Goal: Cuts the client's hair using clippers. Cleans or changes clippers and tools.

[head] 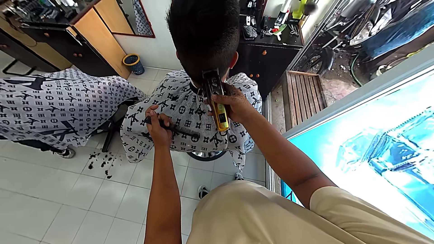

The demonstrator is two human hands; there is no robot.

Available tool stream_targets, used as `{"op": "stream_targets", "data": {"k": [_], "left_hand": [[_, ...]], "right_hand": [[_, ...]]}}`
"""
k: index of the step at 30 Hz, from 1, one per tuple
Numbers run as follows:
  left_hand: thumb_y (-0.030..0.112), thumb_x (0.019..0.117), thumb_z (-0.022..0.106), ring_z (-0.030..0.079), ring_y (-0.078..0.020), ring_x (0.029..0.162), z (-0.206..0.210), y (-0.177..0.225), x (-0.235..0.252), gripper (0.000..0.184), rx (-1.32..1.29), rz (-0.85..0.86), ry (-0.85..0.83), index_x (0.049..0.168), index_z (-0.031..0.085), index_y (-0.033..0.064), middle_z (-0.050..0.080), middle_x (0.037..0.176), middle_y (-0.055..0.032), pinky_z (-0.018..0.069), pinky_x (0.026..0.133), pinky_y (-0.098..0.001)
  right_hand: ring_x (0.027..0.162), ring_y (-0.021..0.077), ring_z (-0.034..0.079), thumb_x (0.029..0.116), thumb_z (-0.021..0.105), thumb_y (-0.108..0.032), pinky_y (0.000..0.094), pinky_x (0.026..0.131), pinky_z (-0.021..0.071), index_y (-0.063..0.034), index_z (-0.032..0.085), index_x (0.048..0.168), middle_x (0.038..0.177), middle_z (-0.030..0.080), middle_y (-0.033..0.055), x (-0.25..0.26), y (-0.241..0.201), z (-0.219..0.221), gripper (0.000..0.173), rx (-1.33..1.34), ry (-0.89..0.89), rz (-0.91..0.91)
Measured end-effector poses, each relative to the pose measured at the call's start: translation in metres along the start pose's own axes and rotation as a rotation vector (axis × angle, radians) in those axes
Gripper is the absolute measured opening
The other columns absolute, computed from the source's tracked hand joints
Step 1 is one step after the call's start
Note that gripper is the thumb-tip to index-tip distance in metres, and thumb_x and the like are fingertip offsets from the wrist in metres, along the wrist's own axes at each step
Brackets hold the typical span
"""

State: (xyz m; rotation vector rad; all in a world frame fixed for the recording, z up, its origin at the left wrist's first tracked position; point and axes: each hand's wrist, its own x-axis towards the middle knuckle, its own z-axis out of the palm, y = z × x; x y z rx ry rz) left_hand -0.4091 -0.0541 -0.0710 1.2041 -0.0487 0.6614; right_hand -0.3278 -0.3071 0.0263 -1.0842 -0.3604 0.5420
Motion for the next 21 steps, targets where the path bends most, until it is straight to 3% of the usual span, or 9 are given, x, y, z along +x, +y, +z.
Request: {"op": "stream_targets", "data": {"k": [10,12,16,21], "left_hand": [[0.038,0.1125,0.023,0.053,0.0008,0.048,-0.001,-0.002,0.001,0.033,0.011,-0.003,0.003,0.124,0.052,0.0251,0.053,0.060,0.0140,0.0494,0.052,-0.0150],[0.038,0.1125,0.023,0.051,0.0012,0.047,-0.002,-0.002,-0.001,0.034,0.022,-0.005,0.002,0.123,0.052,0.0254,0.052,0.060,0.0144,0.0483,0.051,-0.0148],[0.036,0.1129,0.023,0.054,0.0003,0.050,-0.001,-0.001,0.002,0.033,0.002,0.001,0.007,0.124,0.052,0.0235,0.054,0.061,0.0136,0.0509,0.054,-0.0162],[0.034,0.1128,0.023,0.055,0.0004,0.051,-0.001,-0.001,0.001,0.033,0.020,0.003,0.014,0.123,0.053,0.0242,0.055,0.062,0.0143,0.0515,0.056,-0.0163]], "right_hand": [[0.096,0.0287,0.071,0.0958,0.059,-0.005,0.0475,0.076,0.0638,-0.0075,0.043,0.134,0.111,0.066,0.0141,0.001,-0.004,0.001,0.041,0.105,-0.043,-0.045],[0.095,0.0283,0.071,0.0948,0.062,-0.005,0.0472,0.076,0.0641,-0.0077,0.039,0.138,0.111,0.065,0.0136,-0.001,-0.006,0.000,0.049,0.011,-0.049,-0.072],[0.084,0.0252,0.072,0.0942,0.067,-0.004,0.0421,0.070,0.0640,-0.0044,0.043,0.141,0.106,0.067,0.0141,-0.009,-0.005,-0.006,0.052,-0.143,-0.064,0.098],[0.092,0.0282,0.072,0.0960,0.062,-0.006,0.0456,0.075,0.0639,-0.0065,0.041,0.140,0.109,0.066,0.0143,-0.005,0.003,-0.010,0.049,0.026,-0.052,0.066]]}}
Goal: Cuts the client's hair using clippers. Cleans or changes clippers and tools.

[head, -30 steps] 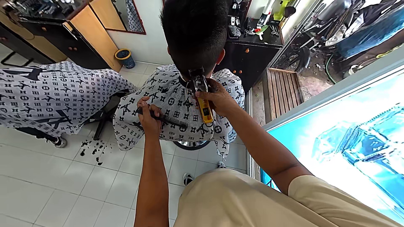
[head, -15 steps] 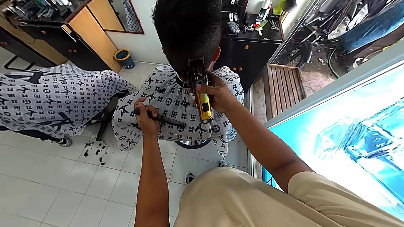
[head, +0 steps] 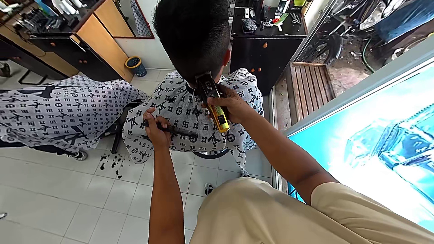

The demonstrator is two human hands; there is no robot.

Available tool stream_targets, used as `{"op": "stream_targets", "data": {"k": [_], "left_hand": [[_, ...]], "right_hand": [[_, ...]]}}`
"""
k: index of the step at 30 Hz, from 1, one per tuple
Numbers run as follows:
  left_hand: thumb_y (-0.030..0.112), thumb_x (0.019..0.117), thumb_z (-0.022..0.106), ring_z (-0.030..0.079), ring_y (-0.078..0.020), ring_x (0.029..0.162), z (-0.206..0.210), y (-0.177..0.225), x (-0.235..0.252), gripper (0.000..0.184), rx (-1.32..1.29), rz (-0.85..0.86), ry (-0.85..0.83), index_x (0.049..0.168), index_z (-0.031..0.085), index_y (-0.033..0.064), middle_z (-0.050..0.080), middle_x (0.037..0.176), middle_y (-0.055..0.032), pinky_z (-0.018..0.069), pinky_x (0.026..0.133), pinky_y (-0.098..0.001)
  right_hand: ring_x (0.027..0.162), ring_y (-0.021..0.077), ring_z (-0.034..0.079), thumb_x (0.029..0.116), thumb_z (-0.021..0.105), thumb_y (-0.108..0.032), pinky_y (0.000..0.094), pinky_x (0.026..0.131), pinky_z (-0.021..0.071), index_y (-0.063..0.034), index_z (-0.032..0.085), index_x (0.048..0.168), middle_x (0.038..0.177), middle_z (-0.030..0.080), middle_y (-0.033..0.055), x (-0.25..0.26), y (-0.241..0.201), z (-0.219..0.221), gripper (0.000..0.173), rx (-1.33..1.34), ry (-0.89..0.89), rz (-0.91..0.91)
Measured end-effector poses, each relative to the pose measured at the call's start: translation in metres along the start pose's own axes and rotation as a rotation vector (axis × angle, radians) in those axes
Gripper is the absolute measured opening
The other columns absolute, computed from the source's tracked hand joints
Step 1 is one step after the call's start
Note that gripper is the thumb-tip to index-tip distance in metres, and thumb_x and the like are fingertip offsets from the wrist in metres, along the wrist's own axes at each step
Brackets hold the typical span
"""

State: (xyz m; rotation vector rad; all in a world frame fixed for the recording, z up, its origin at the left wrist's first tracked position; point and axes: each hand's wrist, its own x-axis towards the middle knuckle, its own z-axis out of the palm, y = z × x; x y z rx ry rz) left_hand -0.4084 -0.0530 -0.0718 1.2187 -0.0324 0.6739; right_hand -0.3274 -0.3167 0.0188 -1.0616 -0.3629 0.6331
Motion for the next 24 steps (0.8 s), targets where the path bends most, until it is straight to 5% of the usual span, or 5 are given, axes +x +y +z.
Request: {"op": "stream_targets", "data": {"k": [7,12,24], "left_hand": [[0.037,0.1126,0.023,0.055,-0.0001,0.050,0.001,0.000,-0.001,0.034,0.021,-0.009,0.007,0.123,0.053,0.0241,0.055,0.062,0.0140,0.0524,0.056,-0.0173],[0.036,0.1127,0.022,0.055,0.0003,0.051,0.000,-0.001,0.000,0.034,0.031,-0.003,0.002,0.124,0.053,0.0243,0.055,0.062,0.0142,0.0516,0.056,-0.0168],[0.035,0.1129,0.019,0.055,-0.0004,0.050,0.003,0.000,-0.001,0.037,0.032,-0.014,0.025,0.125,0.051,0.0230,0.054,0.061,0.0131,0.0522,0.055,-0.0173]], "right_hand": [[0.092,0.0279,0.072,0.0982,0.055,-0.007,0.0448,0.074,0.0636,-0.0075,0.045,0.133,0.106,0.068,0.0136,0.004,-0.002,-0.006,0.036,0.139,-0.038,-0.005],[0.091,0.0275,0.072,0.0947,0.060,-0.008,0.0461,0.075,0.0640,-0.0067,0.041,0.135,0.107,0.067,0.0133,0.011,-0.008,-0.013,0.045,0.066,-0.073,-0.120],[0.088,0.0241,0.071,0.0928,0.066,-0.005,0.0414,0.072,0.0641,-0.0049,0.045,0.134,0.106,0.067,0.0121,0.012,-0.025,-0.027,0.047,-0.118,-0.086,-0.062]]}}
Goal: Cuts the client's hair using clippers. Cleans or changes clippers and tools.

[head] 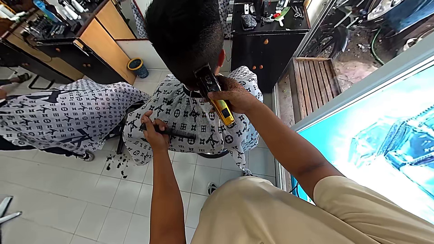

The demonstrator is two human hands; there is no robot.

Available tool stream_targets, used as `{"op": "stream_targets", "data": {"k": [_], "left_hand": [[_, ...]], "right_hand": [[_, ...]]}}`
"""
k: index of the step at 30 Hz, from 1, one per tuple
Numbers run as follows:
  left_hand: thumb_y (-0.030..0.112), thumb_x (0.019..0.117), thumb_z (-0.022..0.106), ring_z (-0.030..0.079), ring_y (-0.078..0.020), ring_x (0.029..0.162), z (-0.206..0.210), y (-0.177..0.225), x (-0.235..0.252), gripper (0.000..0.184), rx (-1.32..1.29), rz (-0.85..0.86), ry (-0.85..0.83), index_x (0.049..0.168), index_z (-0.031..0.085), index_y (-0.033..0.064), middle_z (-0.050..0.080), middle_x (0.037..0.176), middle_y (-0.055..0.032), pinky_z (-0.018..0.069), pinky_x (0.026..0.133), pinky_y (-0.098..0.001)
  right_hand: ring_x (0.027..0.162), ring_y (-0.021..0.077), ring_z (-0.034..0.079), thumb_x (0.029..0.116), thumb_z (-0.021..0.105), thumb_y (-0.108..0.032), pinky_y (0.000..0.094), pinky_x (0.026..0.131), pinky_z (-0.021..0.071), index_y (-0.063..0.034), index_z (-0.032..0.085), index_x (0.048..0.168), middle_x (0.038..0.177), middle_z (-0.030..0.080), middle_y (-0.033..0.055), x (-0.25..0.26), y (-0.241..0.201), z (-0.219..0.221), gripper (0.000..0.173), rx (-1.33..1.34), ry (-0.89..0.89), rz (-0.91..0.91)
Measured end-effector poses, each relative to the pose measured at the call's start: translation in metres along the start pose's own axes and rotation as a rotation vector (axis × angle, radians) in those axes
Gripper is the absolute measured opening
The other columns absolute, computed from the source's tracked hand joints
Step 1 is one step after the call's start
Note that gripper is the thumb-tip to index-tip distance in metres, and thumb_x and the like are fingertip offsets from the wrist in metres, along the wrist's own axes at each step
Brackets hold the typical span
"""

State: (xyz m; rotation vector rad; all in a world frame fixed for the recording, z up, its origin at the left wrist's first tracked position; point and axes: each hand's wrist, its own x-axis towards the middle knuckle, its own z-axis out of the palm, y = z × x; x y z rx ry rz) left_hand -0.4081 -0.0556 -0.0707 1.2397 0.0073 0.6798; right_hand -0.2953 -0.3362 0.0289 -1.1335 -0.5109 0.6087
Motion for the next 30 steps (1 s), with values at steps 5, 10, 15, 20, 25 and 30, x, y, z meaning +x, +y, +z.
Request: {"op": "stream_targets", "data": {"k": [5,10,15,20,25,30], "left_hand": [[0.035,0.1128,0.019,0.055,-0.0005,0.050,0.000,0.000,-0.001,0.036,-0.001,0.002,0.009,0.124,0.051,0.0230,0.055,0.061,0.0130,0.0523,0.055,-0.0174],[0.035,0.1129,0.019,0.055,-0.0012,0.049,0.001,0.000,0.001,0.037,-0.005,0.012,0.006,0.124,0.052,0.0229,0.055,0.061,0.0127,0.0526,0.055,-0.0181],[0.038,0.1126,0.018,0.056,-0.0006,0.052,-0.003,-0.002,0.000,0.038,0.023,0.005,-0.012,0.127,0.050,0.0237,0.056,0.062,0.0135,0.0529,0.056,-0.0184],[0.038,0.1126,0.018,0.056,-0.0004,0.051,-0.003,-0.002,0.002,0.038,0.023,0.013,-0.012,0.127,0.051,0.0242,0.056,0.062,0.0137,0.0529,0.057,-0.0180],[0.040,0.1120,0.015,0.053,0.0012,0.049,-0.001,0.001,-0.001,0.042,0.047,-0.006,0.004,0.128,0.051,0.0256,0.054,0.061,0.0141,0.0501,0.053,-0.0156],[0.038,0.1123,0.016,0.054,0.0005,0.050,0.001,0.001,-0.001,0.041,0.060,-0.018,0.022,0.128,0.051,0.0242,0.054,0.062,0.0135,0.0508,0.054,-0.0161]], "right_hand": [[0.090,0.0255,0.072,0.0927,0.066,-0.005,0.0423,0.074,0.0642,-0.0032,0.043,0.136,0.108,0.066,0.0134,-0.001,-0.009,0.000,0.049,-0.027,-0.003,-0.045],[0.087,0.0233,0.071,0.0927,0.068,-0.004,0.0404,0.073,0.0639,-0.0025,0.046,0.136,0.107,0.066,0.0126,-0.001,-0.009,0.004,0.048,-0.073,0.028,0.005],[0.088,0.0240,0.072,0.0926,0.069,-0.006,0.0419,0.075,0.0647,-0.0018,0.043,0.137,0.107,0.065,0.0134,-0.002,-0.012,0.010,0.051,-0.095,0.031,-0.069],[0.085,0.0204,0.071,0.0913,0.072,-0.006,0.0374,0.074,0.0639,0.0001,0.045,0.135,0.105,0.066,0.0130,0.000,-0.013,0.011,0.051,-0.178,0.058,-0.099],[0.081,0.0184,0.071,0.0913,0.072,-0.007,0.0339,0.072,0.0626,-0.0006,0.045,0.140,0.103,0.068,0.0127,-0.004,-0.011,-0.006,0.056,-0.265,0.018,-0.049],[0.087,0.0232,0.072,0.0966,0.061,-0.006,0.0387,0.071,0.0641,-0.0063,0.044,0.137,0.107,0.067,0.0111,-0.006,-0.002,-0.022,0.044,0.001,-0.027,0.084]]}}
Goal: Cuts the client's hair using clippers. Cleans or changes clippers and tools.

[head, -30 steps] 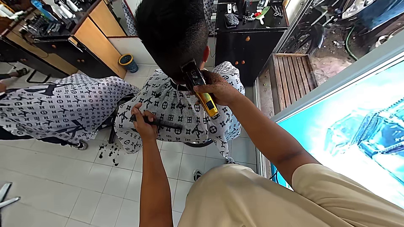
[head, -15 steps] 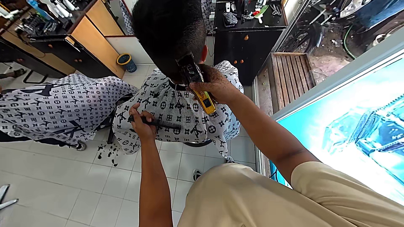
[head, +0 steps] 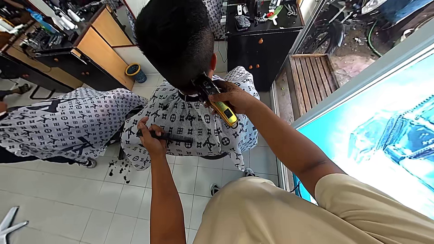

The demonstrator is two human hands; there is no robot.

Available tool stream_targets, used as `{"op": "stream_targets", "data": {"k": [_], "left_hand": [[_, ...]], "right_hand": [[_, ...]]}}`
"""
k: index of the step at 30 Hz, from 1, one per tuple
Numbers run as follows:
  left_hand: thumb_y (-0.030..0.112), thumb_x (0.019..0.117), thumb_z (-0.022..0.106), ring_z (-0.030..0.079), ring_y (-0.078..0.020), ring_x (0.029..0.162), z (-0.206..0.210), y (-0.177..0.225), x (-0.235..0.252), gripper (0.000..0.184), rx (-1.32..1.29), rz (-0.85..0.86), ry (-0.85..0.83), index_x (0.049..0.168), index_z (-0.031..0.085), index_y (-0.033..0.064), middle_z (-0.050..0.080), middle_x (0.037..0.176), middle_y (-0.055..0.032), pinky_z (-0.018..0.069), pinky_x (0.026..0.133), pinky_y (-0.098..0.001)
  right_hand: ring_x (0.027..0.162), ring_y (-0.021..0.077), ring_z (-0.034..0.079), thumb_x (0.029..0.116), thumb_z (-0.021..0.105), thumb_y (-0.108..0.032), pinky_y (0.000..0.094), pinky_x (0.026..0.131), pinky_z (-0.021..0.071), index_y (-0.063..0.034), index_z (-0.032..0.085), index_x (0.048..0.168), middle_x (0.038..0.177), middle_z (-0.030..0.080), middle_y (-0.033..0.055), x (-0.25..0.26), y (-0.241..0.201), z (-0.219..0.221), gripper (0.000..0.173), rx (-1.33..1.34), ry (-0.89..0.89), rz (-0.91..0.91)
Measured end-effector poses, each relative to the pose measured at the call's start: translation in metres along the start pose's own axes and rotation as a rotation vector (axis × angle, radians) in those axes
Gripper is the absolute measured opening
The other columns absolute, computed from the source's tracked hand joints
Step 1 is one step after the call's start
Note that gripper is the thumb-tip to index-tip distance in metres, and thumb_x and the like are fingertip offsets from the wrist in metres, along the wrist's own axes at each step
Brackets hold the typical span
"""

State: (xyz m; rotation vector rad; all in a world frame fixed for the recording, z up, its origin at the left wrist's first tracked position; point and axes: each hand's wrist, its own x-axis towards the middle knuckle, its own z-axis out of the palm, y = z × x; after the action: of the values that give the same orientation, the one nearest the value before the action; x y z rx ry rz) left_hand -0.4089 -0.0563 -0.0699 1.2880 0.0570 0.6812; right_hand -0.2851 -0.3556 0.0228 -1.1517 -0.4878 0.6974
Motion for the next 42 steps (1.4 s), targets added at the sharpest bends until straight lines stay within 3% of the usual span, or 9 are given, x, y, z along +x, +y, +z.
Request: {"op": "stream_targets", "data": {"k": [7,12,24,29,33,37,42], "left_hand": [[0.037,0.1122,0.013,0.055,0.0004,0.050,0.000,0.000,0.000,0.043,0.009,-0.005,0.006,0.127,0.050,0.0237,0.055,0.062,0.0127,0.0515,0.054,-0.0167],[0.039,0.1120,0.014,0.053,-0.0001,0.048,0.001,0.000,0.002,0.042,-0.009,-0.008,0.018,0.126,0.051,0.0236,0.053,0.060,0.0125,0.0504,0.052,-0.0168],[0.040,0.1118,0.014,0.053,0.0007,0.049,-0.001,-0.001,-0.002,0.042,0.006,-0.004,0.001,0.127,0.051,0.0259,0.054,0.061,0.0136,0.0504,0.052,-0.0162],[0.042,0.1118,0.016,0.053,0.0001,0.048,-0.001,-0.002,0.000,0.042,-0.023,0.010,-0.002,0.126,0.052,0.0257,0.053,0.060,0.0134,0.0503,0.052,-0.0164],[0.043,0.1116,0.015,0.052,0.0010,0.047,-0.001,-0.002,-0.003,0.042,-0.032,0.006,-0.004,0.125,0.052,0.0272,0.053,0.060,0.0138,0.0494,0.052,-0.0155],[0.043,0.1117,0.018,0.053,0.0005,0.048,-0.002,-0.002,-0.001,0.041,-0.040,0.015,-0.005,0.125,0.052,0.0270,0.053,0.060,0.0138,0.0500,0.052,-0.0160],[0.043,0.1114,0.016,0.053,0.0009,0.049,-0.004,-0.003,-0.003,0.042,-0.021,0.021,-0.021,0.126,0.051,0.0273,0.054,0.060,0.0145,0.0502,0.053,-0.0165]], "right_hand": [[0.088,0.0234,0.072,0.0955,0.063,-0.007,0.0386,0.074,0.0645,-0.0032,0.040,0.140,0.109,0.066,0.0128,0.006,-0.010,-0.004,0.050,-0.022,-0.040,-0.126],[0.086,0.0242,0.072,0.0939,0.065,-0.007,0.0394,0.073,0.0644,-0.0032,0.045,0.134,0.105,0.067,0.0125,0.006,-0.014,-0.007,0.045,-0.034,-0.053,-0.069],[0.085,0.0225,0.072,0.0935,0.063,-0.005,0.0379,0.071,0.0645,-0.0029,0.045,0.132,0.104,0.068,0.0113,0.005,-0.026,-0.004,0.043,-0.037,-0.068,-0.158],[0.087,0.0240,0.073,0.0955,0.061,-0.008,0.0386,0.073,0.0644,-0.0025,0.047,0.133,0.107,0.068,0.0132,0.006,-0.026,-0.012,0.040,-0.031,-0.101,-0.074],[0.086,0.0228,0.072,0.0947,0.061,-0.009,0.0383,0.071,0.0644,-0.0043,0.047,0.130,0.103,0.068,0.0110,0.006,-0.031,-0.009,0.038,-0.013,-0.107,-0.147],[0.086,0.0241,0.073,0.0946,0.060,-0.012,0.0389,0.071,0.0643,-0.0040,0.049,0.132,0.104,0.070,0.0127,0.007,-0.033,-0.012,0.040,-0.001,-0.107,-0.089],[0.085,0.0215,0.072,0.0928,0.063,-0.011,0.0387,0.071,0.0644,-0.0043,0.047,0.129,0.103,0.069,0.0094,0.006,-0.037,-0.004,0.040,-0.067,-0.082,-0.191]]}}
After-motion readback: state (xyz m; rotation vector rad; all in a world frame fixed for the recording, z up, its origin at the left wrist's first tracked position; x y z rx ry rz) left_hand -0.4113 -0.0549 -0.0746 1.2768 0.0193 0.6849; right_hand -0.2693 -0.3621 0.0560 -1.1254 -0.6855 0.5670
